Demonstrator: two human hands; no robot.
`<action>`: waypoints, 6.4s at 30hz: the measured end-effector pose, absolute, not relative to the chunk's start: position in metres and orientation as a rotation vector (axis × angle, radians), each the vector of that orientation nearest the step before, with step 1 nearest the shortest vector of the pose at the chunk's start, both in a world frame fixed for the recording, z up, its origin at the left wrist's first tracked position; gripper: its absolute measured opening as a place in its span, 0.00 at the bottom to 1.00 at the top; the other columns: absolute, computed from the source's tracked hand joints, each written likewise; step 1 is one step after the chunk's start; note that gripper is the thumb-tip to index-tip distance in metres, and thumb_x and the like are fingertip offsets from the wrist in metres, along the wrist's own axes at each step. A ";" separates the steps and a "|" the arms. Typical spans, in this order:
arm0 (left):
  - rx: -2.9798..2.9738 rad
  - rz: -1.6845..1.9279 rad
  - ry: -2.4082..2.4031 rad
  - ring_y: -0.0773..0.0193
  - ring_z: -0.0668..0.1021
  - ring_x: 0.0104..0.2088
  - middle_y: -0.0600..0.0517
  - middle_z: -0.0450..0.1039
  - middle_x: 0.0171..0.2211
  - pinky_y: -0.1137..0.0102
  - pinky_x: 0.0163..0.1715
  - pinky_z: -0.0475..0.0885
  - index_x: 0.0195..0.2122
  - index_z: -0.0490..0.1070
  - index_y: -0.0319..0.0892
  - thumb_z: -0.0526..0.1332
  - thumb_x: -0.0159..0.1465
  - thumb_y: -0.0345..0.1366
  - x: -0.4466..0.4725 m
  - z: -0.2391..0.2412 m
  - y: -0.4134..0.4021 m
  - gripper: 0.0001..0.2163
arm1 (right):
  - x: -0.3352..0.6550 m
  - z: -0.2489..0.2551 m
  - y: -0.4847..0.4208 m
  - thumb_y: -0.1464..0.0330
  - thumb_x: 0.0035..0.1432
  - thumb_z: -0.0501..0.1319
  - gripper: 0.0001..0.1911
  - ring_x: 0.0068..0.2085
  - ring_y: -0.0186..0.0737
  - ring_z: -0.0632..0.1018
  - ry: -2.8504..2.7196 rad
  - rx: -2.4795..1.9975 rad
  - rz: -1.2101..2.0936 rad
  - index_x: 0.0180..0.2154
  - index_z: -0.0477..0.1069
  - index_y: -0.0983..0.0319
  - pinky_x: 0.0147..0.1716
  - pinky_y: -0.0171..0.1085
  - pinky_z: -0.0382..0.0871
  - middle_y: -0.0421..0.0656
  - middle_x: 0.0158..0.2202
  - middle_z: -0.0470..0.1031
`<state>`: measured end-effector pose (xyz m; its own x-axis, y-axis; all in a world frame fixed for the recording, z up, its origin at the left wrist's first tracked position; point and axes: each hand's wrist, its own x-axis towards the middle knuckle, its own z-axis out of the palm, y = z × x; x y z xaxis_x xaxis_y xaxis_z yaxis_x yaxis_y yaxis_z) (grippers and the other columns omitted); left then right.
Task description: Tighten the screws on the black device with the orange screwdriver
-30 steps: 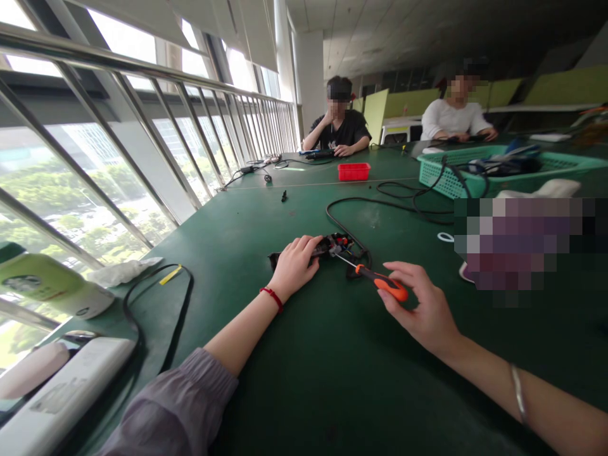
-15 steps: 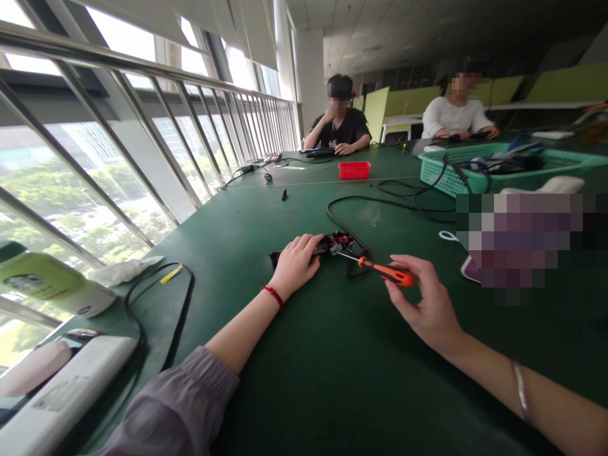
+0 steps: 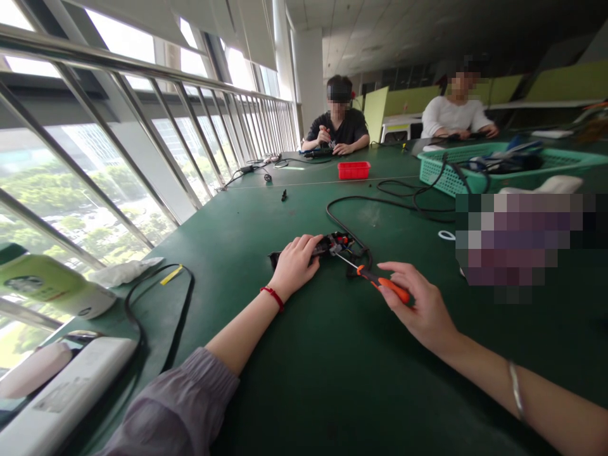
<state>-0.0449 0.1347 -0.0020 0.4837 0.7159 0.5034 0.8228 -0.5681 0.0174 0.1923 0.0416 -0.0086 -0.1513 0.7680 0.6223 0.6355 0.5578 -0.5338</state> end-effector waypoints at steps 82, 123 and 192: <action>-2.503 -0.698 -1.299 0.58 0.71 0.45 0.48 0.69 0.46 0.64 0.46 0.69 0.55 0.60 0.41 0.53 0.60 0.30 -0.044 -0.003 0.136 0.20 | 0.195 -0.009 0.044 0.67 0.57 0.58 0.16 0.41 0.39 0.79 -1.746 -1.076 0.045 0.48 0.63 0.60 0.39 0.35 0.72 0.46 0.42 0.76; -2.515 -0.698 -1.311 0.57 0.71 0.47 0.48 0.68 0.47 0.63 0.47 0.69 0.55 0.60 0.42 0.53 0.60 0.30 -0.044 -0.003 0.136 0.20 | 0.195 -0.004 0.040 0.60 0.62 0.52 0.13 0.17 0.32 0.71 -1.832 -1.219 0.426 0.43 0.67 0.61 0.19 0.31 0.64 0.34 0.17 0.66; -2.507 -0.689 -1.314 0.58 0.71 0.46 0.47 0.69 0.46 0.64 0.46 0.69 0.55 0.60 0.40 0.53 0.60 0.30 -0.044 -0.002 0.134 0.20 | 0.197 -0.008 0.044 0.55 0.56 0.57 0.15 0.18 0.32 0.68 -1.718 -1.368 0.402 0.30 0.64 0.59 0.19 0.32 0.61 0.36 0.19 0.65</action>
<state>-0.0439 0.1345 -0.0016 0.4881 0.7126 0.5040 0.8197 -0.5725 0.0156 0.1967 0.0442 -0.0081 -0.0089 0.9033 0.4288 0.6190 0.3418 -0.7072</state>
